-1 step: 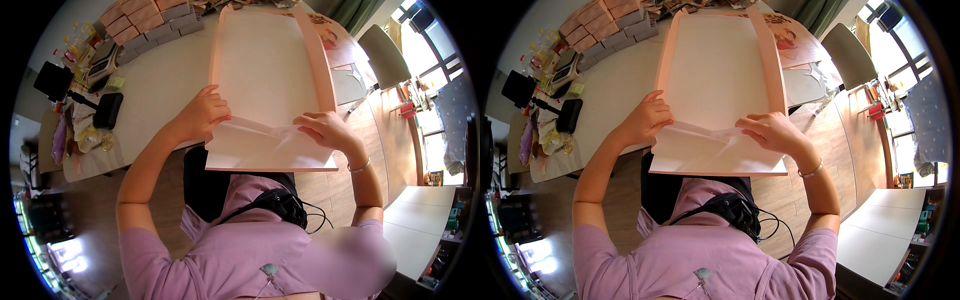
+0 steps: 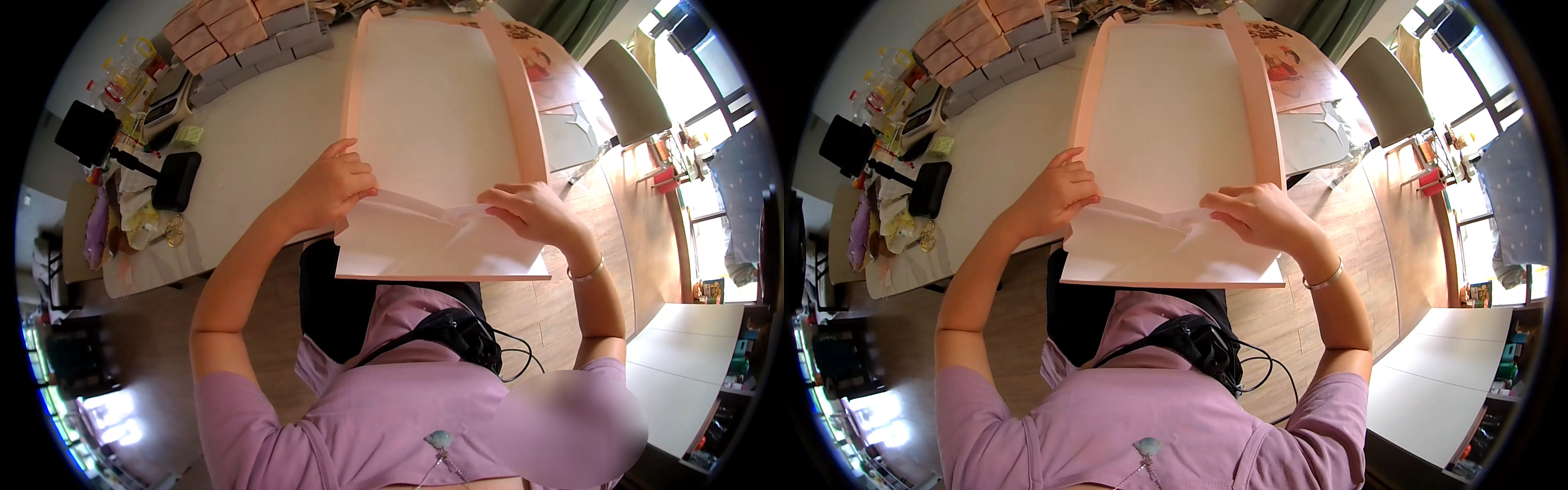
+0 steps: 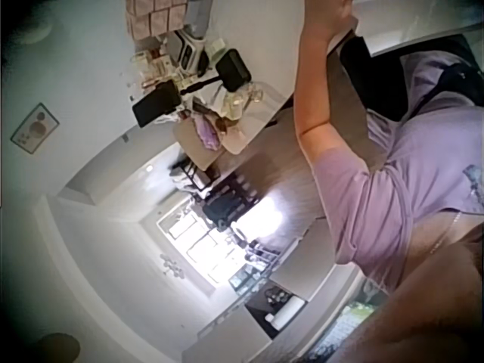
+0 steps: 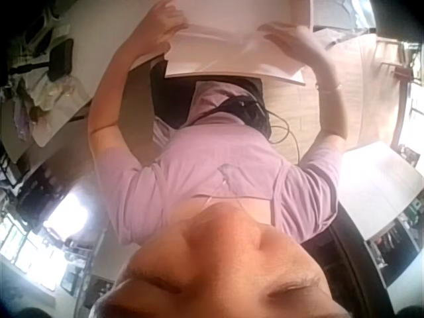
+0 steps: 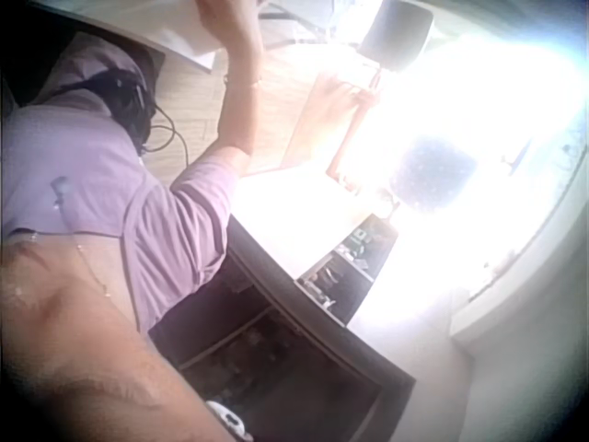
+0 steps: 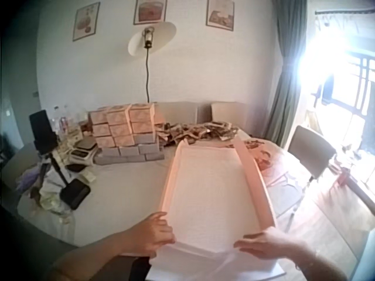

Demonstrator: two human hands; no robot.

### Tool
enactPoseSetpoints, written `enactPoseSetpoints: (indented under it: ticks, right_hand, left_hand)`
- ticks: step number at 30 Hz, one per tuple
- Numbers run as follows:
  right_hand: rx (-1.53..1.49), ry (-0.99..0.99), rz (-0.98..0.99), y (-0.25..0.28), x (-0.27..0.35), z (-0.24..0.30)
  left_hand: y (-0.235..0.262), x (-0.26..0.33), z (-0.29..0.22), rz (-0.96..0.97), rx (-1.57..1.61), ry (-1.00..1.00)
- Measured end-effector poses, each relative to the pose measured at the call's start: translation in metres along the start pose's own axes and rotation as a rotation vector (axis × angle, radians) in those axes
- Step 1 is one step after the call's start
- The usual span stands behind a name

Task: The person assembles a pink cardboard box by folding the side flaps and securing them into place. They then pick up a matching pink lid with a geometric pattern and place it on top of the assembled box base.

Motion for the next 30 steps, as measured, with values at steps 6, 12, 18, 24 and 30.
enactPoseSetpoints:
  ticks: [6, 12, 18, 24, 30]
  right_hand:
    - [0.048, -0.05, -0.019, 0.007, -0.004, -0.008]
    - [0.096, -0.079, 0.002, -0.009, -0.002, -0.017]
    - [0.184, -0.276, 0.044, -0.012, -0.001, 0.0]
    - [0.265, -0.117, -0.175, -0.021, -0.014, 0.007]
    - [0.109, -0.138, -0.156, -0.033, -0.023, -0.004]
  left_hand:
    - [-0.002, 0.002, 0.003, -0.073, -0.012, 0.078]
    - [-0.001, -0.001, 0.001, -0.076, -0.022, 0.067]
    - [-0.01, -0.002, 0.0, -0.173, -0.028, 0.116]
    - [-0.017, -0.003, -0.007, -0.242, -0.015, 0.08]
    - [-0.009, 0.01, 0.002, -0.236, 0.074, -0.153]
Point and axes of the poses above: each hand's wrist, its own x-axis away from the middle knuckle, its own y-axis out of the back of the hand, z = x × y, the point moved 2 cm from there along -x, towards the middle knuckle, and after that the axes turned 2 degrees about y, right-handed, at the moved point
